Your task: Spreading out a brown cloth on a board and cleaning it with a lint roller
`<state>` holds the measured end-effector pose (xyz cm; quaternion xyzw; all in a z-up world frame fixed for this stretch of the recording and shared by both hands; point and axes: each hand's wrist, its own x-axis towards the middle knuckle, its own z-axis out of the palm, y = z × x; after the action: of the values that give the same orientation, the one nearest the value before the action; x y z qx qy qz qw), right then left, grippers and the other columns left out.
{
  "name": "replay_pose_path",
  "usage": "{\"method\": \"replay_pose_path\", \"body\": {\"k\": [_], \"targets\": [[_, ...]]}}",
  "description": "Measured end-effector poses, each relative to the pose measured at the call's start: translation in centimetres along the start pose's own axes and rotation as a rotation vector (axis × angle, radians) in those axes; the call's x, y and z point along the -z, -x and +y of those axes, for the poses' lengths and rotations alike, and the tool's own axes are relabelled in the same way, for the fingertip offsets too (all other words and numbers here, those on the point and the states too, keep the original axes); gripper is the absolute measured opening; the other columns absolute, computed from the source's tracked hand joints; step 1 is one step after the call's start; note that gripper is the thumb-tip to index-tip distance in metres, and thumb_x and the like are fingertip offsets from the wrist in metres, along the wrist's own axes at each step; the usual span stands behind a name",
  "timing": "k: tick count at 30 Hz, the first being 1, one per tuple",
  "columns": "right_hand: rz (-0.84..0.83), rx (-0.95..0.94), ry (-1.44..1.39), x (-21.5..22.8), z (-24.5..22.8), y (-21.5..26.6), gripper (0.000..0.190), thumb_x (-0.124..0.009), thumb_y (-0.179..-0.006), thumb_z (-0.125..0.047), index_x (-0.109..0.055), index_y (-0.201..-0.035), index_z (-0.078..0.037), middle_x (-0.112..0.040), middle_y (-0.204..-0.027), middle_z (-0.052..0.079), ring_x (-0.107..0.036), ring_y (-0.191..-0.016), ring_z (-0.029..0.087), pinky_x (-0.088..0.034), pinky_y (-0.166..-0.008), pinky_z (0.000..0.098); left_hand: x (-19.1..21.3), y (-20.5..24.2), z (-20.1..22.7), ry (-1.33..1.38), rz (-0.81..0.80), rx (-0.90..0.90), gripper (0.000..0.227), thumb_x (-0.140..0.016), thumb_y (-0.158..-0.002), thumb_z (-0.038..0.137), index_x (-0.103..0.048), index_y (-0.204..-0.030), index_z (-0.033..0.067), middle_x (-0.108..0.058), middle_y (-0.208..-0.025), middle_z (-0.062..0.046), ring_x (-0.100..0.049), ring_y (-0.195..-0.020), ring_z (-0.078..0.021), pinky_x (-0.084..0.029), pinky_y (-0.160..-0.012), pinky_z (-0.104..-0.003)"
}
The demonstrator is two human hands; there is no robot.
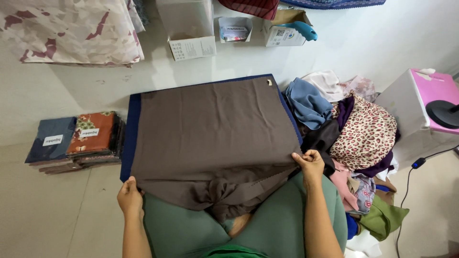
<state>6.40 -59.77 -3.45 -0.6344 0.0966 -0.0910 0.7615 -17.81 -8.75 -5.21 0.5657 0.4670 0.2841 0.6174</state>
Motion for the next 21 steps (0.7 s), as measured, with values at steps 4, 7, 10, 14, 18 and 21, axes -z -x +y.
{"method": "replay_pose_path", "body": {"k": [4,7,10,14,18,21], "targets": [[-0.017,0.047,-0.042,-0.6,0.2,0.5,0.046,-0.088,-0.074,0.005,-0.049,-0.086,-0.018,-0.054,-0.072,-0.006,-0.054,-0.068,0.001,-0.05,-0.067,0.0177,-0.1,0.7,0.6,0.066,-0.002,0.003,0.026,-0.053,-0.113,0.032,-0.07,-0.114,0.0124,-0.069,-0.113,-0.003,-0.063,-0.098,-0.0153,-0.056,-0.082,-0.031],[-0.029,0.129,0.098,-1.1,0.4,0.7,0.05,-0.092,-0.07,0.0,-0.049,-0.087,-0.018,-0.05,-0.076,-0.006,-0.047,-0.069,0.001,-0.044,-0.062,0.0184,-0.2,1.3,1.5,0.064,0.0,0.028,0.032,-0.048,-0.11,0.03,-0.07,-0.121,0.0089,-0.069,-0.117,-0.003,-0.062,-0.101,-0.0166,-0.053,-0.083,-0.03],[-0.043,0.176,0.237,-1.8,0.3,1.2,0.051,-0.095,-0.069,-0.006,-0.05,-0.087,-0.016,-0.048,-0.072,-0.006,-0.043,-0.066,0.002,-0.038,-0.061,0.0194,-0.1,0.3,0.6,0.07,0.019,0.036,0.038,-0.048,-0.109,0.032,-0.064,-0.132,0.0062,-0.066,-0.128,-0.008,-0.062,-0.111,-0.0211,-0.055,-0.087,-0.035],[-0.045,0.04,0.22,-2.5,-0.5,1.6,0.048,-0.093,-0.073,-0.012,-0.05,-0.094,-0.019,-0.044,-0.071,-0.008,-0.039,-0.063,0.002,-0.036,-0.057,0.02,0.1,0.3,0.2,0.011,0.019,-0.039,0.031,-0.062,-0.106,0.043,-0.066,-0.116,0.0141,-0.065,-0.113,-0.001,-0.061,-0.102,-0.0144,-0.052,-0.081,-0.031],[-0.075,-0.082,0.104,-1.8,0.3,1.2,0.024,-0.078,-0.093,-0.021,-0.055,-0.097,-0.018,-0.044,-0.069,-0.01,-0.045,-0.067,0.002,-0.041,-0.066,0.0201,-0.3,0.9,0.7,-0.13,0.097,-0.073,0.029,-0.077,-0.099,0.039,-0.072,-0.11,0.0127,-0.067,-0.102,0.002,-0.061,-0.094,-0.0128,-0.051,-0.085,-0.03],[-0.078,-0.021,0.073,-1.2,1.6,0.5,0.01,-0.076,-0.095,-0.013,-0.067,-0.097,-0.011,-0.067,-0.079,-0.001,-0.061,-0.075,0.007,-0.048,-0.071,0.0215,-0.4,1.1,0.5,-0.014,0.082,-0.054,0.024,-0.077,-0.1,0.037,-0.07,-0.101,0.0145,-0.066,-0.1,0.007,-0.059,-0.091,-0.0064,-0.051,-0.083,-0.022]]}}
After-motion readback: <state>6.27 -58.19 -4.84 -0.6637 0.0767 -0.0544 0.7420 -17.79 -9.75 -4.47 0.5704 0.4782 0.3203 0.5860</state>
